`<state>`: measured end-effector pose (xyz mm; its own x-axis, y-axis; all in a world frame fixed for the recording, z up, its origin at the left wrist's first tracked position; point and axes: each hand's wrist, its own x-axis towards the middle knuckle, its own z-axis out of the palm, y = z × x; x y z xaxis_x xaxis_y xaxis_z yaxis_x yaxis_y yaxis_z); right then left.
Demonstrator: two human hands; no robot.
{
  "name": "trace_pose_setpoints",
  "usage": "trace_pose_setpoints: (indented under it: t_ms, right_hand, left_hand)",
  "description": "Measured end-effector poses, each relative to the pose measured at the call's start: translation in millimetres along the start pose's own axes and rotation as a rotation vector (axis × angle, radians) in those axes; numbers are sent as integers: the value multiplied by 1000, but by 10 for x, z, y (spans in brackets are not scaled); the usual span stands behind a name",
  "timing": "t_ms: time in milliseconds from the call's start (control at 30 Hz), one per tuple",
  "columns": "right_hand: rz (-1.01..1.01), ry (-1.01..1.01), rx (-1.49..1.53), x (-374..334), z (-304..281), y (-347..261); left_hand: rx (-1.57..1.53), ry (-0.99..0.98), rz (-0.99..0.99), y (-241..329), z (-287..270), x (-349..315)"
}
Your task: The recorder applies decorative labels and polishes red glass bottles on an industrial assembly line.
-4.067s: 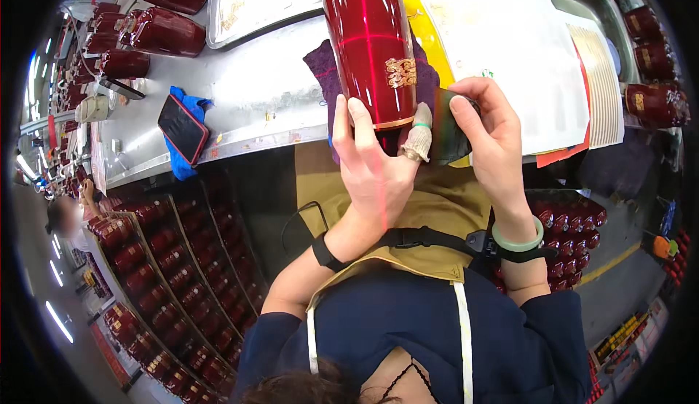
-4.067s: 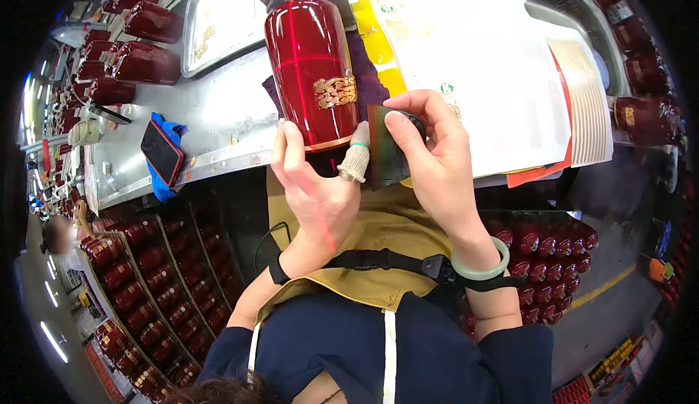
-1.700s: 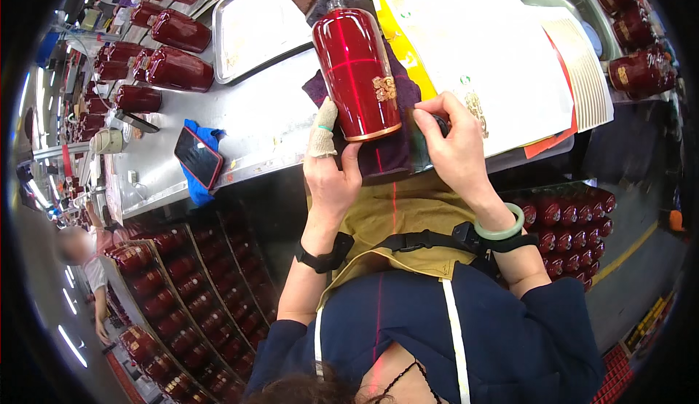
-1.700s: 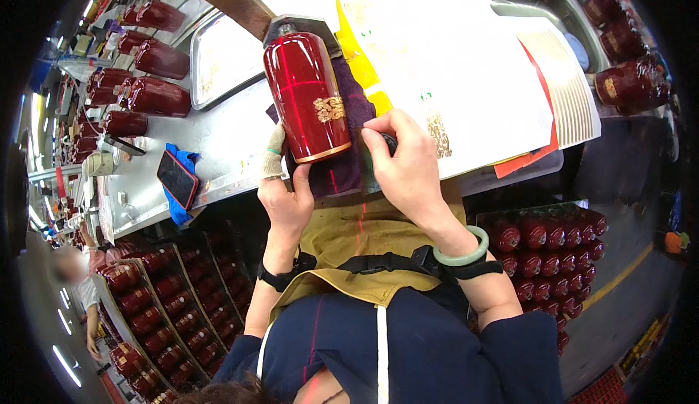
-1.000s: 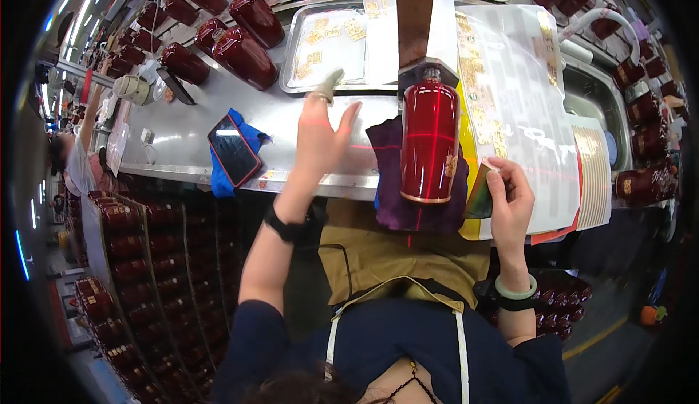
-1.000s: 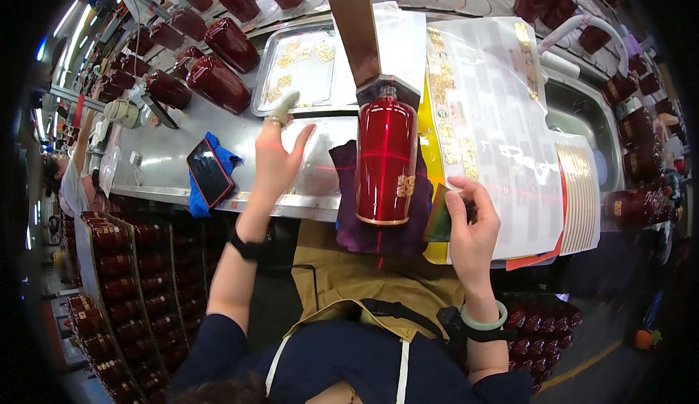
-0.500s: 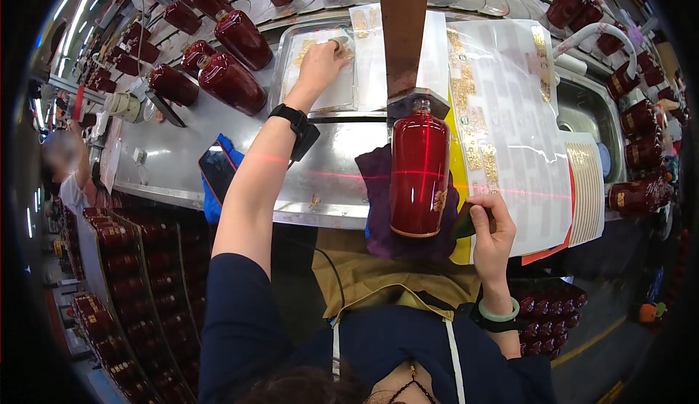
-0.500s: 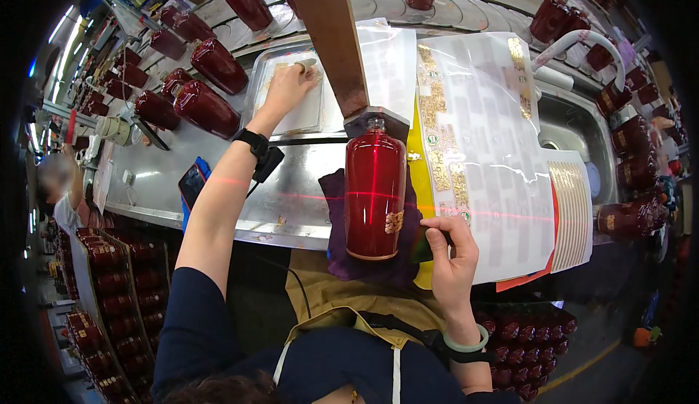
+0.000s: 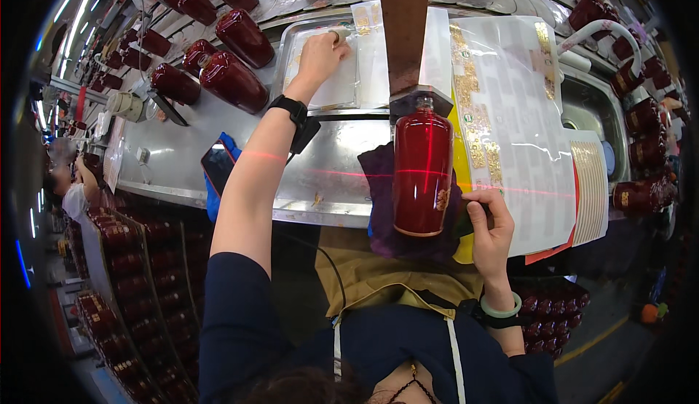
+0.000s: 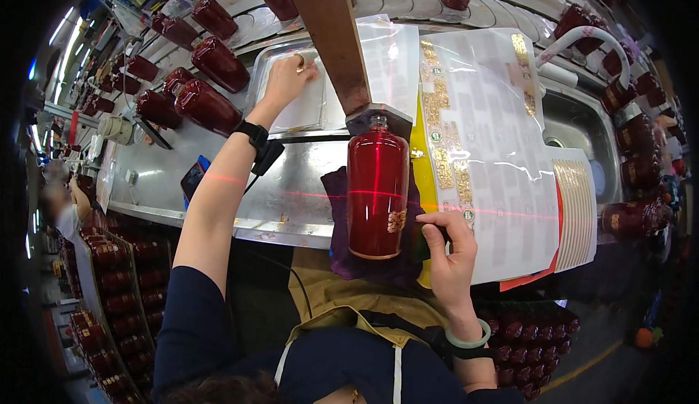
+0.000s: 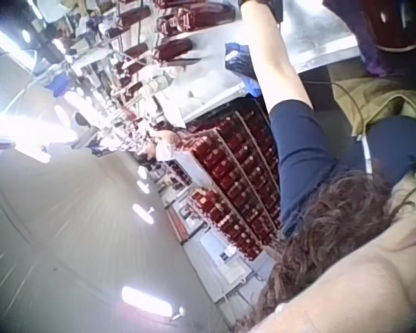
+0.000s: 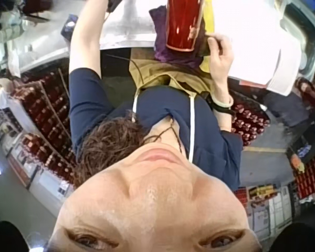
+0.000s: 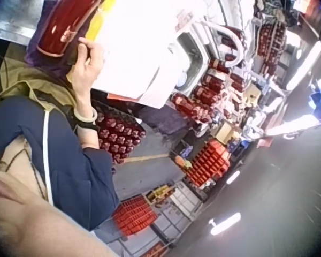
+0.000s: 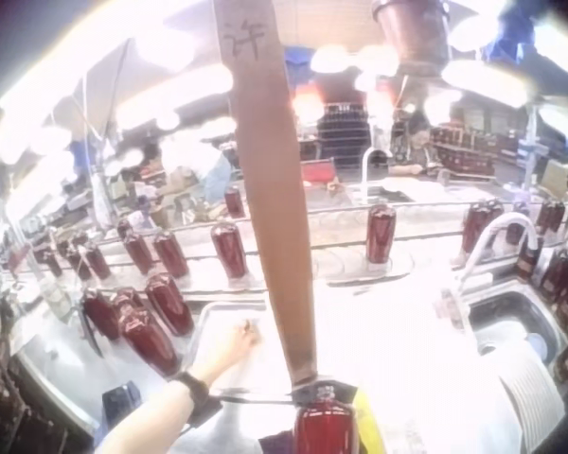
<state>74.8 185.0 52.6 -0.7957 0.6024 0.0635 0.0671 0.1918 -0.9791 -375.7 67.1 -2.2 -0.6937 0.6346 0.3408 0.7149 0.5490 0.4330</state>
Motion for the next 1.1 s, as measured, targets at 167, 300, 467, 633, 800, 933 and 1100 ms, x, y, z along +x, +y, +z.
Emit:
trace_pose_setpoints:
  t_ms: [167,300,467,633,800,933,1100]
  right_hand:
    - [14,25,21,-20,-14,31]
    - [24,33,47,-7,-18,57]
    - [-20,13,7,-28,-36,41]
    - [24,15,78,-86,-89,29]
    - [5,-96,21,-124,-208,-110]
    - [-191,-124,-295,-114,-80,-275]
    - [-391,-148,-334,-132,135,-356]
  left_hand:
    - [68,-12,5,-144,60,-16]
    - [104,-68,51,-137,-26,-36]
    - [225,-175,168,10,-199,-119]
    - [177,-241,150,251,-189,-391]
    - [130,-341,30,304,-388,-561]
    - [140,-268,182,338,-408,-718]
    - [178,-272,80,295,-382,-759]
